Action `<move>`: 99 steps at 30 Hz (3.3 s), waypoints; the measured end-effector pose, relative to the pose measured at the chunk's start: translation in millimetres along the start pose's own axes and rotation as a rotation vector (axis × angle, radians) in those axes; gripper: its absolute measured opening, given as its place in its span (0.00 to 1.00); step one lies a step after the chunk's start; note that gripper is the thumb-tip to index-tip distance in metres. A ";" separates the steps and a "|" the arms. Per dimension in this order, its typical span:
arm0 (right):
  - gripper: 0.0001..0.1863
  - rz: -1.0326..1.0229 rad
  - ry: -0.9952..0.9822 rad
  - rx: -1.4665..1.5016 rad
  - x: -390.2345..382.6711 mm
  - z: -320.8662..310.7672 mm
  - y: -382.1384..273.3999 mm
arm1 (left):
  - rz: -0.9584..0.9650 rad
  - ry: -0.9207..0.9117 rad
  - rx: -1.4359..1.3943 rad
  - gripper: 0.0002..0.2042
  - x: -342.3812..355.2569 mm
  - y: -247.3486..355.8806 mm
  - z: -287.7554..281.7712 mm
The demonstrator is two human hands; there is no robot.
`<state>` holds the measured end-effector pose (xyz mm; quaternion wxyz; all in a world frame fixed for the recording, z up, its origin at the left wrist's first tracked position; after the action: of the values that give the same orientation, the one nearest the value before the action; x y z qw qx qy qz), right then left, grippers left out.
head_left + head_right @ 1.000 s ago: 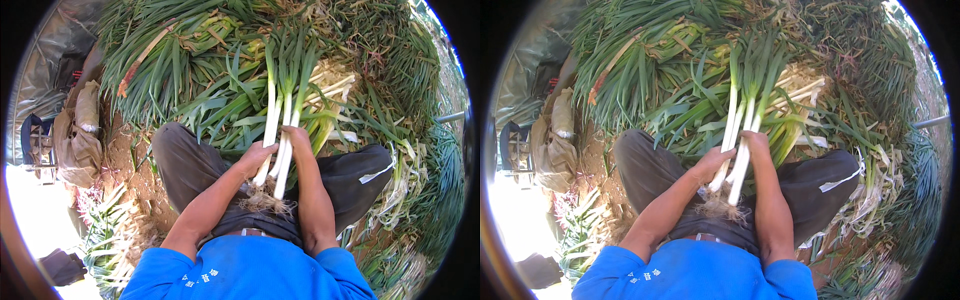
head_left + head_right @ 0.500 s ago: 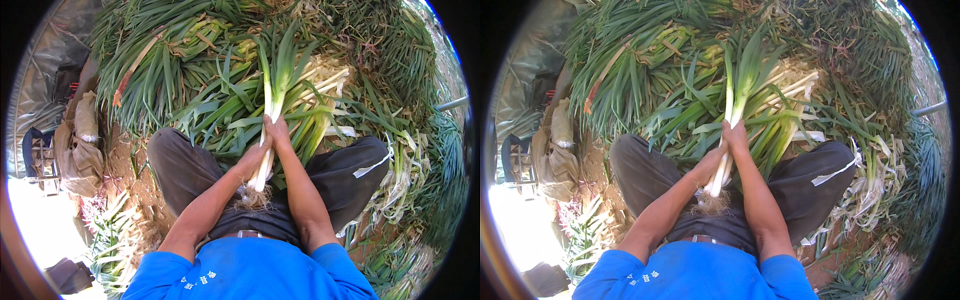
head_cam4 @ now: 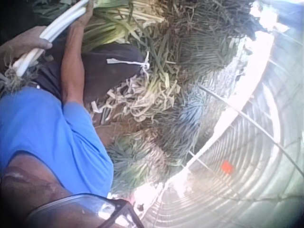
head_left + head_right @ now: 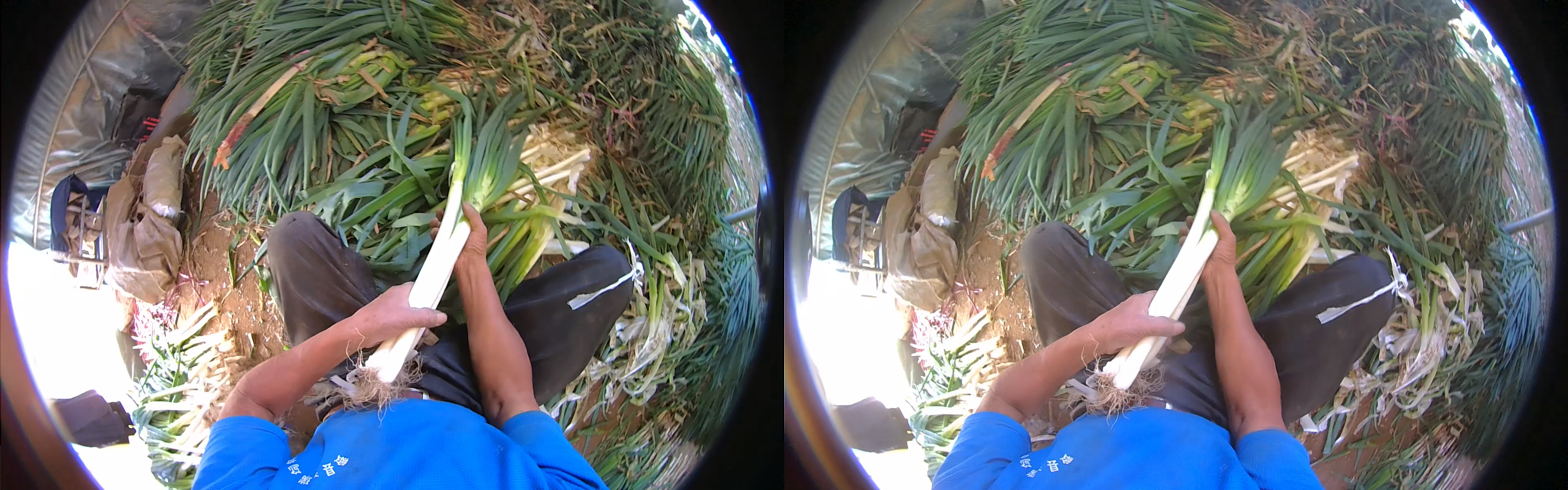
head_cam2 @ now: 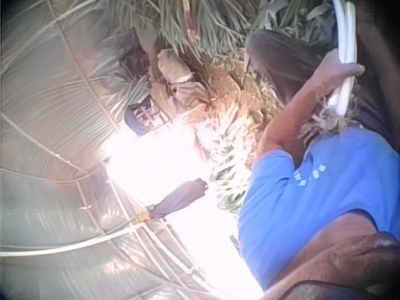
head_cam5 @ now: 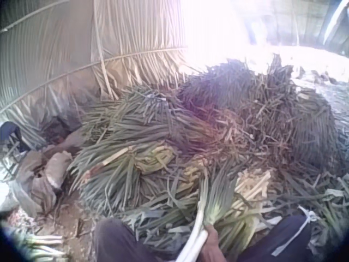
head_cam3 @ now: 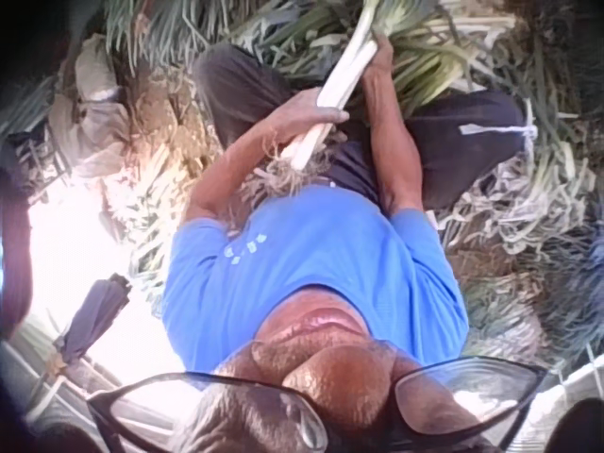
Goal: The person sits on the ground and trims the roots and outer leaves from long green vegetables, likely leeks or scallions. They use a small knife to cut the ends and peel away unwanted layers, then place the cleaned vegetables into a pile.
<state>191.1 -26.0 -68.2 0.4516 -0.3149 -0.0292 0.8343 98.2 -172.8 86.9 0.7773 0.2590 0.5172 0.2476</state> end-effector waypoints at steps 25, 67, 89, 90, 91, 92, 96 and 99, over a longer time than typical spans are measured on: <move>0.48 0.029 -0.086 -0.567 15.3 -17.9 18.1 | 0.713 0.249 -0.396 0.22 -325.1 69.5 -69.9; 0.23 0.169 -0.193 -1.056 21.9 -88.0 10.3 | -0.892 2.050 -0.167 0.37 -618.2 -498.5 -389.2; 0.19 -0.502 0.448 -0.680 -7.3 -28.0 -109.7 | 0.569 0.210 1.233 0.17 118.2 180.5 -53.6; 0.19 -0.524 0.469 -0.641 3.8 -24.3 -120.9 | 0.568 0.212 1.237 0.16 134.2 176.6 -56.6; 0.19 -0.475 0.470 -0.623 18.3 -23.0 -128.3 | 0.570 0.208 1.240 0.15 150.3 171.2 -58.2; 0.20 -0.422 0.469 -0.604 34.5 -24.3 -134.3 | 0.602 0.233 1.335 0.08 156.2 169.4 -54.5; 0.19 -0.281 0.599 -0.761 135.4 -83.0 -163.0 | 0.656 0.095 1.257 0.13 155.1 172.5 -38.0; 0.22 -0.187 0.756 -1.120 188.1 -101.0 -172.0 | 0.677 0.107 1.233 0.14 145.7 179.9 -37.0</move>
<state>299.2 196.9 -185.6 0.2700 -0.7670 -0.3241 0.4836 92.4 61.5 94.7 0.3425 0.7864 0.4917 0.1500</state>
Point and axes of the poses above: each hand's wrist, its own x-axis towards the middle knuckle, its own z-axis out of the palm, y = z × x, the point moved 7 cm from there along x, towards the middle knuckle, and after that the axes turned 10 degrees about -x, right-handed, at the moved point
